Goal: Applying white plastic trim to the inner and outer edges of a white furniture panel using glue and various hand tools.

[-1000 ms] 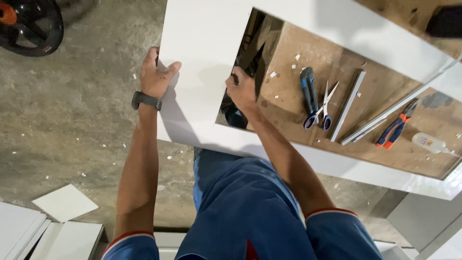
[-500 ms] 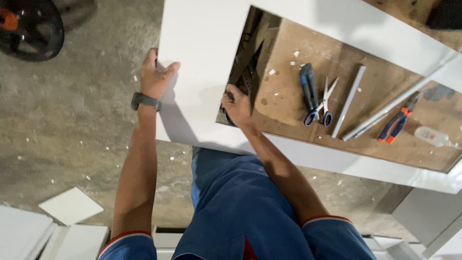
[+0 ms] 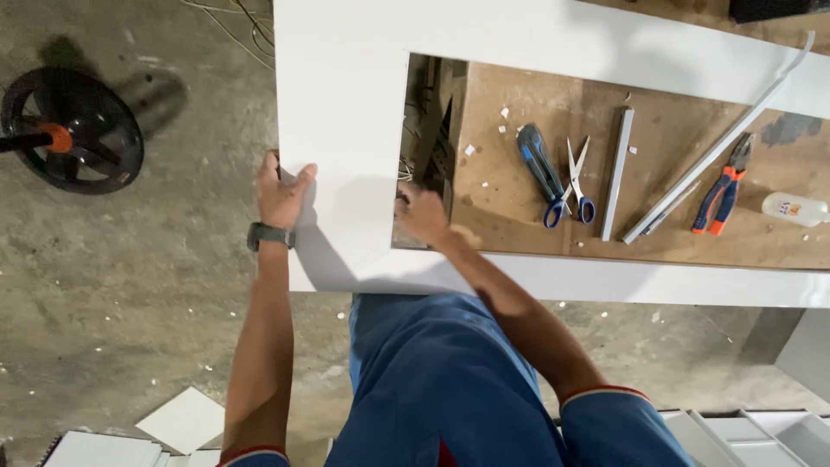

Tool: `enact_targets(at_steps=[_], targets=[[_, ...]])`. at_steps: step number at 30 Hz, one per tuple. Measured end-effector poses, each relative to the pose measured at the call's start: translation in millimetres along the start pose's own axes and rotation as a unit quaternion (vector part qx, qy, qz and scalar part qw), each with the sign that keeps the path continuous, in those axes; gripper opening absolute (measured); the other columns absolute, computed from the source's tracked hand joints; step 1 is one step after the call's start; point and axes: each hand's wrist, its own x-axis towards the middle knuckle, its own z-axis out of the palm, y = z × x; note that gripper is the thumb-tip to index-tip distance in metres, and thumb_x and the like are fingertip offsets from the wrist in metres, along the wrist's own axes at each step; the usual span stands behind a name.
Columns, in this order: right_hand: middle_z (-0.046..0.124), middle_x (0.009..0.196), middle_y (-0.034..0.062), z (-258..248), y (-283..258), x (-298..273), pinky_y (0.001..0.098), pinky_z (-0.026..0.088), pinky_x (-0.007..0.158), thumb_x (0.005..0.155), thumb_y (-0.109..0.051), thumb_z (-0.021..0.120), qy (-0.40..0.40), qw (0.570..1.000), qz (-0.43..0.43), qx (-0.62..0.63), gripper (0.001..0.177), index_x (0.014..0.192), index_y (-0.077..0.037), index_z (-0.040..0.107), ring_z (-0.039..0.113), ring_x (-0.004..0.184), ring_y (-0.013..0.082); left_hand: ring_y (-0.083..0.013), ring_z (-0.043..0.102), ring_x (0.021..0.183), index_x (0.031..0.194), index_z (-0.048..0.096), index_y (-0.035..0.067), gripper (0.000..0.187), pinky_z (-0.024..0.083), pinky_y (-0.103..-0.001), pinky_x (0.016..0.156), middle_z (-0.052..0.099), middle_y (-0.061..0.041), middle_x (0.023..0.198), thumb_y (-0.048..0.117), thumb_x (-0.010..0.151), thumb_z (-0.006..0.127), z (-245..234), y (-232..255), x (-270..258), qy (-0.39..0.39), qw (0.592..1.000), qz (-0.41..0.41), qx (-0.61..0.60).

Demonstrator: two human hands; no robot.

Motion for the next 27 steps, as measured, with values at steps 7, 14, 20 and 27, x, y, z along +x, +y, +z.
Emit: enact_targets(at_steps=[7,14,20,27], targets=[[0.077,0.098,0.0094,-104,-38,98,0.0242,0.062,0.063,0.103,-0.024,0.054,0.045,0.961,0.106,0.251,0.037,0.137,-0.012,0.06,0.077,0.076,0.011,-0.0254,0.068,0.109,0.127,0.057,0.0,0.054,0.055,-0.041,0.098,0.072,-0.015,0.117,0.028,0.088,0.082,-5,10,3,-0.03,0.999,-0.003,-0.041],[0.078,0.1,0.0156,-133,-50,144,0.0279,0.063,0.07,0.098,-0.014,0.06,0.038,0.965,0.122,0.231,0.028,0.119,0.002,0.069,0.08,0.081,0.0196,-0.0211,0.068,0.113,0.131,0.061,0.003,0.051,0.059,-0.038,0.097,0.072,-0.014,0.121,0.031,0.092,0.077,-9,-37,23,-0.119,0.987,0.042,-0.1],[0.077,0.099,0.0204,-134,-48,148,0.026,0.062,0.064,0.098,-0.008,0.06,0.022,0.978,0.061,0.198,0.023,0.113,0.004,0.071,0.08,0.081,0.0234,-0.0211,0.067,0.11,0.133,0.057,-0.001,0.053,0.056,-0.037,0.095,0.07,-0.016,0.122,0.028,0.094,0.077,-24,0,26,-0.141,0.984,0.068,-0.089],[0.076,0.092,0.0184,-144,-44,152,0.0252,0.061,0.058,0.096,-0.004,0.055,-0.043,0.975,0.034,0.215,0.02,0.097,0.004,0.073,0.081,0.077,0.0229,-0.0305,0.065,0.119,0.142,0.034,-0.006,0.096,0.059,-0.047,0.099,0.061,-0.021,0.13,0.045,0.078,0.085,-18,26,59,-0.162,0.983,0.058,-0.062]])
